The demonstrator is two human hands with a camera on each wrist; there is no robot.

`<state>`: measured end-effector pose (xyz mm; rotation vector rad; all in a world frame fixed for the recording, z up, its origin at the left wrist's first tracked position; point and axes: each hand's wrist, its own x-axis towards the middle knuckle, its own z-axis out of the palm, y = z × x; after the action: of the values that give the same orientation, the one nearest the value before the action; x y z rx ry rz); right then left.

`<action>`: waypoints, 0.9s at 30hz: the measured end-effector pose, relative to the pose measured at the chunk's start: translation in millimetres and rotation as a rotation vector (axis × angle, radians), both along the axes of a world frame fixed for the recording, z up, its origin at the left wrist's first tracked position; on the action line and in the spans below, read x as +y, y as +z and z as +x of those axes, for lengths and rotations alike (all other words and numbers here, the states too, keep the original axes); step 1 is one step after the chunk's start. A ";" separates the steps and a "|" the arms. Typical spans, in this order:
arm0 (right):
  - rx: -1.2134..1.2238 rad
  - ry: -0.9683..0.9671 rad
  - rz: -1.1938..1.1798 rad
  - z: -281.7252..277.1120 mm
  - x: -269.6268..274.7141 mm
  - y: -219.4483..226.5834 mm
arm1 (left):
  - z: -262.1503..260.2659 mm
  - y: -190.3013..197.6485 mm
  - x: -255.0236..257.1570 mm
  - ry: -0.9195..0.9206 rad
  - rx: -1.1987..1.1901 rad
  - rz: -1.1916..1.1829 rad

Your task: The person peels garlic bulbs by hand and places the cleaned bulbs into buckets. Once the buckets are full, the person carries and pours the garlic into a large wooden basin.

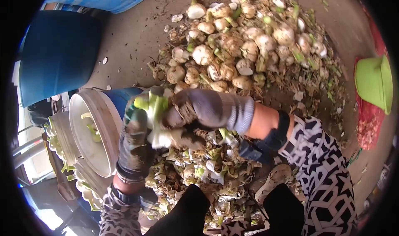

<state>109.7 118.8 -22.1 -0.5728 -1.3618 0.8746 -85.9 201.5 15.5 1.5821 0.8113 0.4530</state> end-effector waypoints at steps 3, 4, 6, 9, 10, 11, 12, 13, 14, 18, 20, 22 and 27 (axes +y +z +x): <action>0.981 1.025 -0.323 -2.1 -3.2 14.8 | 37.1 56.8 -1.0 -0.022 -0.237 -0.431; 0.762 0.746 -0.428 2.0 -10.3 19.5 | 42.9 65.7 -1.3 0.029 -0.217 -0.488; 0.938 0.873 -0.502 21.7 -24.8 36.1 | 36.5 67.1 -4.5 -0.077 -0.485 -0.746; 0.919 0.682 -0.741 26.6 -77.1 41.0 | 33.4 81.9 -18.5 0.002 -0.358 -0.949; 0.784 0.466 -0.783 29.1 -96.1 56.4 | 39.7 88.4 -27.8 -0.026 -0.412 -1.024; 0.802 0.469 -0.816 26.4 -118.7 62.4 | 39.1 85.4 -39.5 -0.066 -0.551 -0.979; 0.914 0.377 -0.741 18.8 -144.6 62.0 | 36.5 83.3 -51.7 -0.098 -0.688 -0.929; 1.019 0.275 -0.658 9.2 -175.4 58.0 | 37.8 99.9 -52.0 -0.070 -0.713 -1.153; 1.626 0.977 -0.934 1.5 -195.5 66.5 | 39.5 107.4 -70.8 -0.032 -0.820 -0.990; 0.875 0.531 -0.667 12.6 -202.0 187.8 | 22.4 148.1 -82.7 0.234 -0.775 -1.111; 0.219 0.590 -0.720 -1.3 -219.0 222.7 | 16.5 164.8 -91.7 0.312 -0.730 -1.146; -0.841 0.766 -1.025 -25.0 -194.0 265.1 | 16.4 192.8 -102.8 0.451 -0.663 -1.158; -0.681 -0.056 -1.082 -44.9 -183.5 299.4 | -27.0 244.0 -122.9 0.151 0.032 -0.468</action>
<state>64.8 -64.8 277.3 -1.8589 -1.3524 1.4266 -112.8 78.7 259.5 1.1022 0.9844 0.3160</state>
